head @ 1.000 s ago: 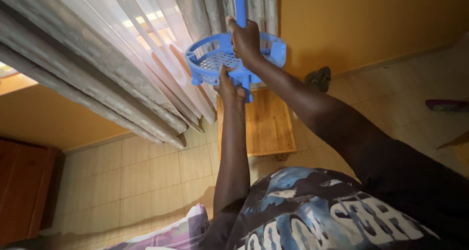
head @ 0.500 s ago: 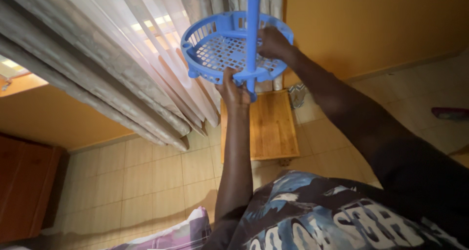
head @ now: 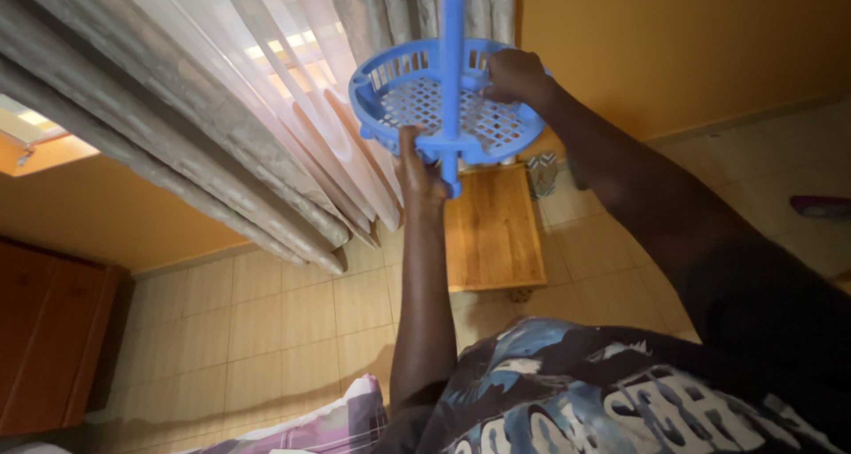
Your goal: The person assembles a blue plastic three-tier rack by hand. They repeatedly insert the vertical support poles into the circular tiers, stacking them one by one to form the complete unit.
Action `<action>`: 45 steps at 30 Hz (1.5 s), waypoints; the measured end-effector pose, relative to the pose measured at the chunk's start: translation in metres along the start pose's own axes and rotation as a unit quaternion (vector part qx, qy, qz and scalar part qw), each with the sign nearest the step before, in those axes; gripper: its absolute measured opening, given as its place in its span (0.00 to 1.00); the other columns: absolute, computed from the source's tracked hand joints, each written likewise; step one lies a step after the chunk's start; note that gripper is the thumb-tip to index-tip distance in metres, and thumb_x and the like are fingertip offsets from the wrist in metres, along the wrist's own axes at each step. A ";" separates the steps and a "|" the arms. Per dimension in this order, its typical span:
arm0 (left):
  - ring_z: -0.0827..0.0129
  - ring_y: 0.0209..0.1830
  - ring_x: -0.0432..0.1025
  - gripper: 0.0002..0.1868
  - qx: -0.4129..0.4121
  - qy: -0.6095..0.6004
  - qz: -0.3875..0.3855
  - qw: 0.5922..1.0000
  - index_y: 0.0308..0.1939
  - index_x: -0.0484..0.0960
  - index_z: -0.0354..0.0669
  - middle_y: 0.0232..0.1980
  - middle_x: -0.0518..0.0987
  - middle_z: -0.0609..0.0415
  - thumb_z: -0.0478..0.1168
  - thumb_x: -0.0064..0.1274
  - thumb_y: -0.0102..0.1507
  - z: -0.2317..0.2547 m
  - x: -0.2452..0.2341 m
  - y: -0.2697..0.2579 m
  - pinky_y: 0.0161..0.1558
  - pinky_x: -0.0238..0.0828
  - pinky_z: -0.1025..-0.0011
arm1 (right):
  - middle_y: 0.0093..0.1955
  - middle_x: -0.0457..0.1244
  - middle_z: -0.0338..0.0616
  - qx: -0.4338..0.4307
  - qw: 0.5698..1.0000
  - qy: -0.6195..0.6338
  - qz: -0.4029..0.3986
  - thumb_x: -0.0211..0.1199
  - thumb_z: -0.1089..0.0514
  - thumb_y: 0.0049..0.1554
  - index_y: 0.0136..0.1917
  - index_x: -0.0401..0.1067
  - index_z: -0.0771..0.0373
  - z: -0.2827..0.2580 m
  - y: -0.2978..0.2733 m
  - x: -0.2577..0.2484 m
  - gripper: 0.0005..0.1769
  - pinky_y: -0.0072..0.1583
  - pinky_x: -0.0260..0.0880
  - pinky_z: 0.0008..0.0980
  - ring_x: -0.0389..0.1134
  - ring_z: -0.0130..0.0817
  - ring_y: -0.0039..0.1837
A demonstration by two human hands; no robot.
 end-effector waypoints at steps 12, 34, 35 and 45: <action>0.56 0.38 0.76 0.34 -0.175 0.067 -0.096 0.978 0.54 0.76 0.39 0.43 0.80 0.46 0.64 0.54 0.59 0.078 -0.045 0.055 0.37 0.76 0.59 | 0.42 0.67 0.43 -0.159 0.805 0.566 0.082 0.51 0.47 0.72 0.56 0.63 0.62 0.022 -0.068 -0.068 0.16 0.49 0.69 0.29 0.71 0.29 0.46; 0.74 0.35 0.70 0.35 0.031 0.197 0.086 0.976 0.67 0.74 0.58 0.44 0.77 0.65 0.65 0.55 0.59 -0.054 -0.046 0.035 0.38 0.75 0.65 | 0.35 0.52 0.35 -0.109 0.688 0.468 0.544 0.43 0.37 0.74 0.61 0.62 0.64 -0.031 -0.100 -0.075 0.26 0.37 0.51 0.28 0.53 0.24 0.34; 0.69 0.34 0.69 0.36 -0.028 0.126 0.030 0.991 0.67 0.73 0.53 0.40 0.72 0.60 0.67 0.54 0.62 -0.066 -0.024 0.026 0.38 0.75 0.63 | 0.35 0.53 0.35 -0.111 0.690 0.473 0.537 0.43 0.37 0.74 0.61 0.62 0.64 -0.035 -0.099 -0.071 0.26 0.37 0.53 0.28 0.54 0.24 0.34; 0.54 0.51 0.78 0.19 -0.112 -0.103 -0.097 0.984 0.57 0.74 0.40 0.54 0.81 0.46 0.44 0.41 0.65 -0.065 0.008 0.073 0.50 0.81 0.55 | 0.44 0.64 0.46 -0.135 0.744 0.544 0.364 0.47 0.41 0.74 0.63 0.62 0.64 -0.059 -0.111 -0.084 0.22 0.54 0.75 0.37 0.70 0.34 0.48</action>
Point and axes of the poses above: each hand's wrist, its own y-axis towards the middle knuckle, its own x-axis out of the palm, z = x × y, the point moved 3 cm from there along y, towards the middle knuckle
